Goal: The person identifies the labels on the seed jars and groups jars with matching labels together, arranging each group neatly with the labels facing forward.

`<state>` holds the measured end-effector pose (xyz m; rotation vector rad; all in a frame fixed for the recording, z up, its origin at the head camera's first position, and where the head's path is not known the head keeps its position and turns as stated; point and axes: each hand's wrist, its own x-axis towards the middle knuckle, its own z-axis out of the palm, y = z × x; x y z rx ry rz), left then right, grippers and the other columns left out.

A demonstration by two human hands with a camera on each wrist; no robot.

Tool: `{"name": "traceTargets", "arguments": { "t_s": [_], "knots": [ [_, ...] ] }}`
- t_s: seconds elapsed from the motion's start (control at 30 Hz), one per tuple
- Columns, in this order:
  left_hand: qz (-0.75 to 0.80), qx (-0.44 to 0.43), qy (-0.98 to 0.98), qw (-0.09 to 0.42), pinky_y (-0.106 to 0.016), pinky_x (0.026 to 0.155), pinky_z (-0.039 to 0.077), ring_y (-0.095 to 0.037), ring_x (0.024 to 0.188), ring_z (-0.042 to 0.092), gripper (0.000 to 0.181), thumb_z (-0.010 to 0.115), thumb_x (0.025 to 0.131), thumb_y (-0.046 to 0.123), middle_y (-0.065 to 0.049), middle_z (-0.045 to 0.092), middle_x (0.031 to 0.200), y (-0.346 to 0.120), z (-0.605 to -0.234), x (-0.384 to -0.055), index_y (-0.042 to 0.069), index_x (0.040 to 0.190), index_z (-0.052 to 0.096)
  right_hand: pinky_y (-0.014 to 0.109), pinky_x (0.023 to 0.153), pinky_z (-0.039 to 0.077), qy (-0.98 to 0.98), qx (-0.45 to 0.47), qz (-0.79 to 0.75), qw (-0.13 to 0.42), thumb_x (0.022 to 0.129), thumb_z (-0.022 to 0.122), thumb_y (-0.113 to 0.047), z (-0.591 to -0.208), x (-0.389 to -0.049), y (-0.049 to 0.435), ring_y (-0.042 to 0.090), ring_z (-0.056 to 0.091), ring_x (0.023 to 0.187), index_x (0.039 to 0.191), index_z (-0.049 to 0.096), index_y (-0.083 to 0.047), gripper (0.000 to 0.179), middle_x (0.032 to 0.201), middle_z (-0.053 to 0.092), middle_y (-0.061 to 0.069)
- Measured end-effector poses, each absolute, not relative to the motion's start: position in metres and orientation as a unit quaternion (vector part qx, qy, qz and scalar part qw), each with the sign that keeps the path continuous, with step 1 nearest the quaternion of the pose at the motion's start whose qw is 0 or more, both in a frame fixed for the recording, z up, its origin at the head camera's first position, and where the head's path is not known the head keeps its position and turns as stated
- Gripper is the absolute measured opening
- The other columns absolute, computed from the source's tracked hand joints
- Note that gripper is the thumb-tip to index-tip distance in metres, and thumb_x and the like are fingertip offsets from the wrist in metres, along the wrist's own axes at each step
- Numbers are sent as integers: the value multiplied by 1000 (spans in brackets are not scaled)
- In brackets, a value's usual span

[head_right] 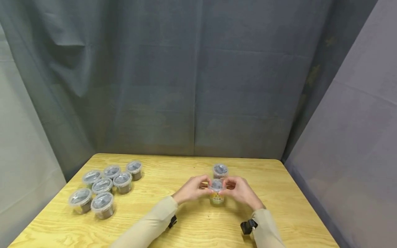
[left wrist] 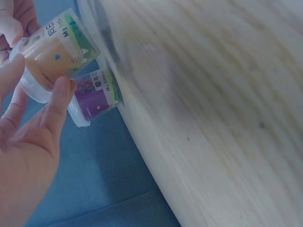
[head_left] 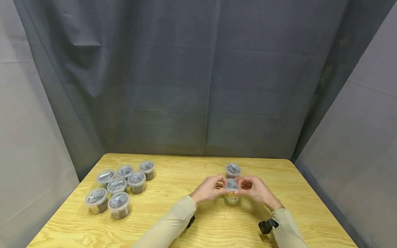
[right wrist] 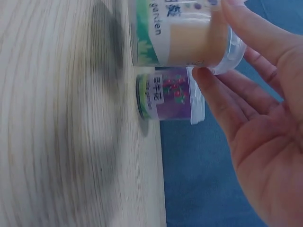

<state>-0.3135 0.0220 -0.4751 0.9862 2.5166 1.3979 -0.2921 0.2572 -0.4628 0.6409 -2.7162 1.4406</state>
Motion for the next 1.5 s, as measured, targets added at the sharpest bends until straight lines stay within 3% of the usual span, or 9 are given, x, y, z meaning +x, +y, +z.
{"name": "traceTargets", "arguments": {
  "t_s": [0.13,0.33,0.47,0.7,1.03,1.27,1.5],
  "knots": [
    [440,326,836,40,-17,87,53,-11,109,66,19,75,87,22,-1,68,115,32,-477,-315,15,90,58,36,97,54,-865,202,460,-10,80,82,-22,-467,-293,266,37,60,120,85,62,-4,27,132,60,22],
    [430,321,844,24,-14,76,51,0,94,64,20,77,85,25,4,68,105,47,-479,-318,17,89,59,32,97,54,-860,189,473,-18,80,82,-20,-472,-295,279,39,58,123,87,61,-4,27,137,55,25],
    [435,305,847,16,-15,69,50,0,84,60,18,77,86,25,5,68,99,55,-479,-317,18,89,61,33,98,53,-856,189,480,-25,82,80,-18,-472,-298,286,41,55,125,89,62,-3,24,141,52,27],
    [423,299,855,-2,-19,86,54,-7,103,66,13,76,87,22,1,71,113,63,-483,-318,20,90,63,32,96,54,-858,181,480,-24,82,79,-14,-474,-300,290,42,54,126,90,66,-5,19,142,50,27],
    [390,302,870,-2,-15,81,53,-4,103,65,12,74,88,22,3,70,114,65,-484,-320,21,92,63,43,95,54,-886,178,429,17,80,81,-17,-475,-301,290,43,55,124,86,70,-10,15,136,56,25],
    [401,304,864,4,-15,79,53,-5,101,66,13,75,88,20,2,70,113,64,-484,-318,20,91,63,36,94,56,-889,154,432,4,79,82,-17,-476,-300,289,40,56,124,84,71,-11,14,138,56,23],
    [407,303,862,4,-14,78,53,-5,101,66,12,75,88,20,1,70,113,64,-483,-317,19,91,63,38,93,56,-892,153,426,5,79,82,-18,-476,-301,288,40,57,123,84,71,-12,13,138,55,23]
  ]
}}
